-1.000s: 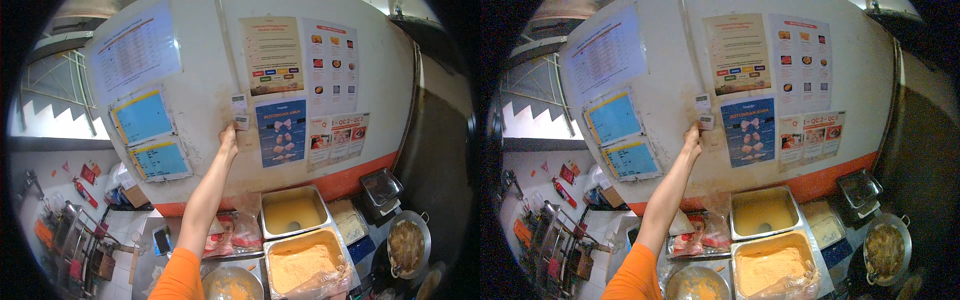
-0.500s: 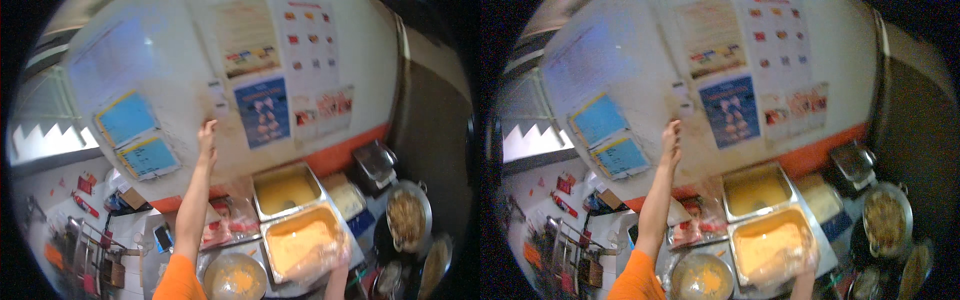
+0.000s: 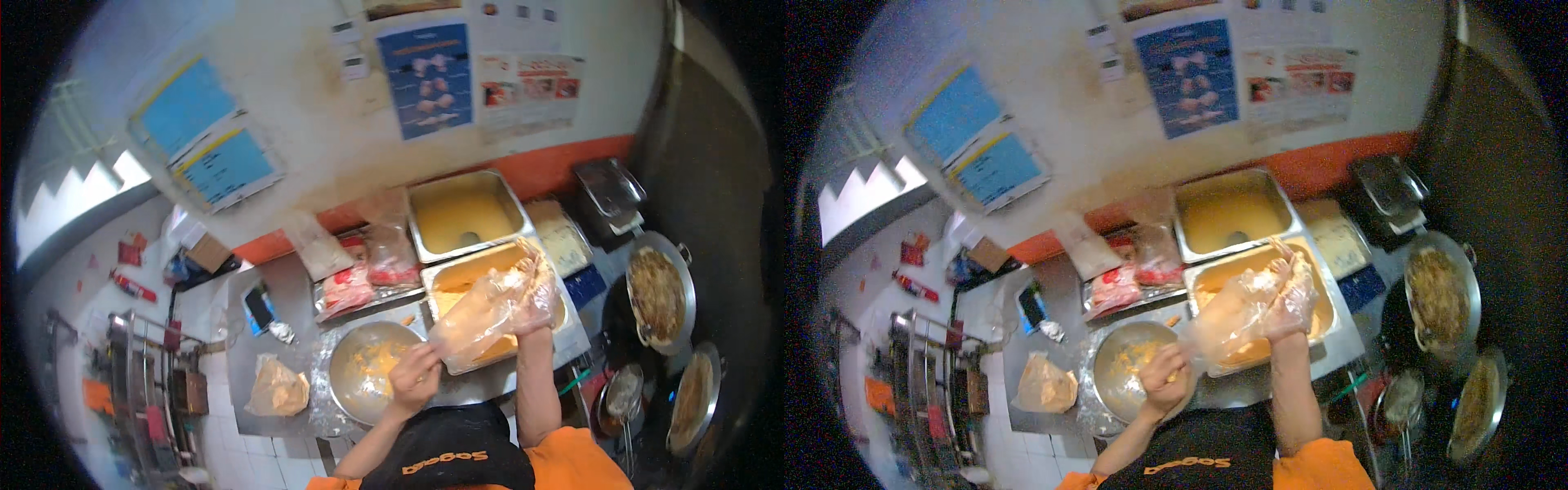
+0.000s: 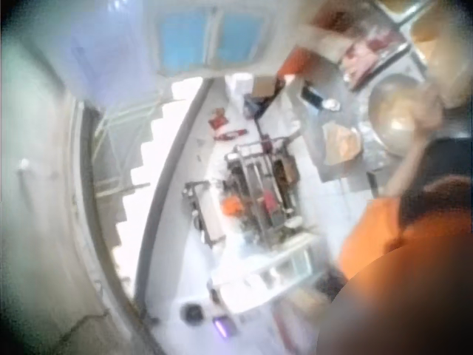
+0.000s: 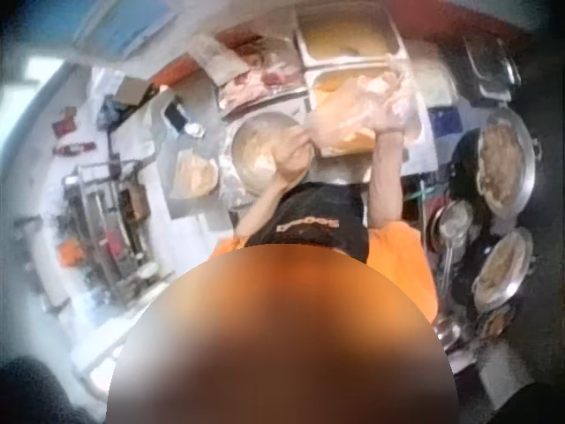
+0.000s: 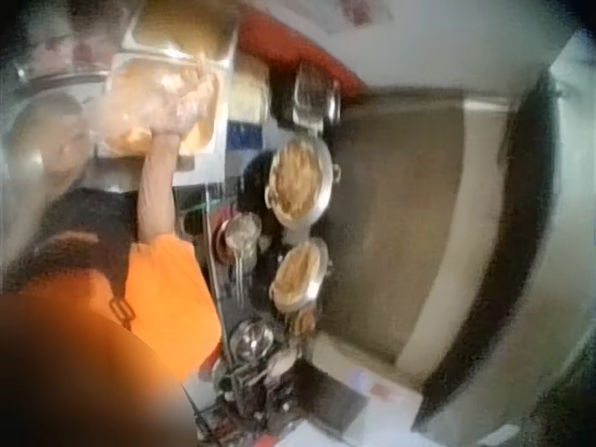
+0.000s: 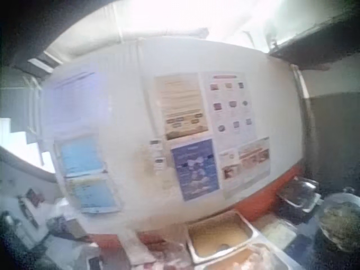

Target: The person coats chicken pieces in flour by hand, checks frying chicken using a skimmer, presses a timer on the wall, dredges additional chicken pieces from plastic bags in flour, and opens a refrigerator.

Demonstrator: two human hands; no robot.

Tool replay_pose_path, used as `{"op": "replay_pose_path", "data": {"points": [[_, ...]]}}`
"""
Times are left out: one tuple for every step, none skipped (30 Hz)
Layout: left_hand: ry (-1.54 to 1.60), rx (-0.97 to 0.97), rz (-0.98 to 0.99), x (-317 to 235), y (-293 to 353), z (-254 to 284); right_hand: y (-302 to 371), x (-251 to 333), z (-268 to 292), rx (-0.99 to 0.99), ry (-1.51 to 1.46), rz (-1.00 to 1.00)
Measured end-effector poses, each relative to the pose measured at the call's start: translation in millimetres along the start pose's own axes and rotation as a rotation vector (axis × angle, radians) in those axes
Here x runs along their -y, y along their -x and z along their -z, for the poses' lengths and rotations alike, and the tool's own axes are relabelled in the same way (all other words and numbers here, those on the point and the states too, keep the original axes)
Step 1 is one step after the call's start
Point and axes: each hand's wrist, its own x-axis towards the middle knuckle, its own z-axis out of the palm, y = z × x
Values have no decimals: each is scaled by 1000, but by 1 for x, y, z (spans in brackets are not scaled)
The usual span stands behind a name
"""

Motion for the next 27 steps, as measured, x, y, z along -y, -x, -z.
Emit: {"op": "replay_pose_path", "data": {"points": [[30, 25, -13, -2, 3, -2, -3, -16, 7, -2, 284, 158], [50, 46, -24, -3, 4, -2, -3, -29, 0, 4, 556, 324], [-7, -5, -16, 2, 5, 7, 20, -14, -29, 75, 57, 73], [121, 57, -88, 9, 4, 13, 48, 12, -49, 124, -416, -206], [266, 132, -172, 12, 2, 11, 58, 17, -52, 165, -410, -214], [232, 96, -175, 8, 1, 7, 65, 17, -55, 229, -388, -231], [377, 58, 33, 3, 0, 0, 71, 16, -58, 292, -366, -246], [536, 21, 237, -1, 1, -8, 76, 13, -56, 330, -361, -252], [404, -19, 157, 1, 5, -12, 81, 11, -54, 460, -31, 20], [391, -47, 149, 6, 6, -14, 84, 9, -53, 574, 294, 305], [662, -107, 354, 10, 6, -15, 87, 11, -53, 607, 290, 312], [939, -170, 549, 18, 9, -16, 89, 14, -57, 576, 94, 98], [958, -237, 601, 40, 19, -20, 92, 13, -59, 538, -92, -122], [962, -254, 583, 48, 25, -21, 86, -2, -43, 560, -86, -112], [1216, -283, 725, 53, 27, -18, 74, -25, -21, 559, 224, 264], [1470, -308, 864, 54, 25, -12, 63, -34, -15, 535, 523, 643], [1440, -188, 817, 45, 22, -2, 92, -19, -36, 454, 70, 122], [1441, -202, 795, 33, 17, 3, 107, -15, -41, 586, 87, 46], [1460, -184, 867, 20, 14, 8, 114, -17, -38, 714, 107, -31], [1475, -167, 942, 9, 13, 12, 115, -28, -35, 831, 330, -136], [1486, -133, 1033, 5, 12, 12, 142, -8, -55, 958, 374, -172], [1482, -128, 1038, 6, 12, 12, 150, -15, -58, 1038, 621, 99], [1370, -77, 1111, 6, 10, 11, 163, -9, -66, 964, 664, 104], [1251, -36, 1174, 12, 10, 10, 168, -5, -77, 901, 702, 112], [1386, -124, 1101, 23, 13, 4, 165, -4, -79, 898, 700, 108], [1384, -114, 1110, 44, 19, -2, 160, -2, -79, 917, 683, 173], [1256, -163, 954, 65, 28, -7, 158, 0, -79, 931, 666, 231]]}}
